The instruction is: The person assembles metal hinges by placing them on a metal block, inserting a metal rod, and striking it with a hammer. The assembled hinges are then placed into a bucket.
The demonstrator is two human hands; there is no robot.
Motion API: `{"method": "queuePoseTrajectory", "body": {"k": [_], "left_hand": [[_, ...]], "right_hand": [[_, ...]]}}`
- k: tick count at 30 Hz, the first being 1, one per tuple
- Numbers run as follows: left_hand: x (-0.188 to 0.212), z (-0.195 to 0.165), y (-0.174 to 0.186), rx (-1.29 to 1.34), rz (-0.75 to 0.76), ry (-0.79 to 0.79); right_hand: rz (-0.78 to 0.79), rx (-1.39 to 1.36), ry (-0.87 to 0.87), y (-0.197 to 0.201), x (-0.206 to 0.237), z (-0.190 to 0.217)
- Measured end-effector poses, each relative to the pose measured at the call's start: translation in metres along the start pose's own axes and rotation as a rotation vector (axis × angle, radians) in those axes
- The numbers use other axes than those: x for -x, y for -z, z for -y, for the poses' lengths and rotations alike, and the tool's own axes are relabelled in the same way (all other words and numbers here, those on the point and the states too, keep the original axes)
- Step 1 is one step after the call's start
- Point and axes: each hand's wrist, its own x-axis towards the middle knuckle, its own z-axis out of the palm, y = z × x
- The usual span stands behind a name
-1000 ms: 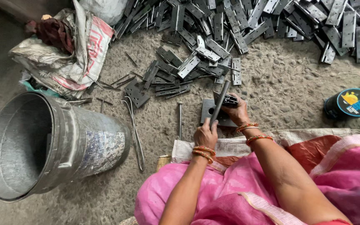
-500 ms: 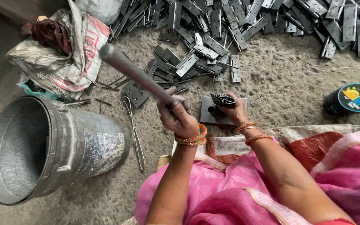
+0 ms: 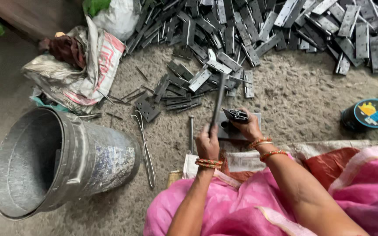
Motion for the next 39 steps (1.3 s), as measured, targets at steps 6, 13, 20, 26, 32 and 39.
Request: {"method": "queuePoseTrajectory", "body": {"k": [6,13,20,26,32,39], "left_hand": [[-0.016,-0.058,0.018,0.661,-0.334,-0.233],[0.021,0.016,-0.032,-0.341,0.431,0.198],[0.014,0.018,-0.014,0.044,0.026,-0.092],[-0.001,-0.044,0.014,0.461,-0.268,-0.208],[0.024,-0.004,-0.016,-0.159,0.112,-0.112],[0.031,0.021,-0.022,-0.191,0.107,0.009]], "right_hand": [[0.030,-0.052,0.018,0.001,0.006,0.000],[0.045,-0.129,-0.050,0.003,0.004,0.001],[0.019,-0.060,-0.036,0.000,0.003,0.003],[0.033,-0.082,-0.045,0.001,0.003,0.002],[-0.001,-0.074,-0.100,0.002,0.002,0.002],[0.016,-0.075,0.021,0.004,-0.001,0.007]]}}
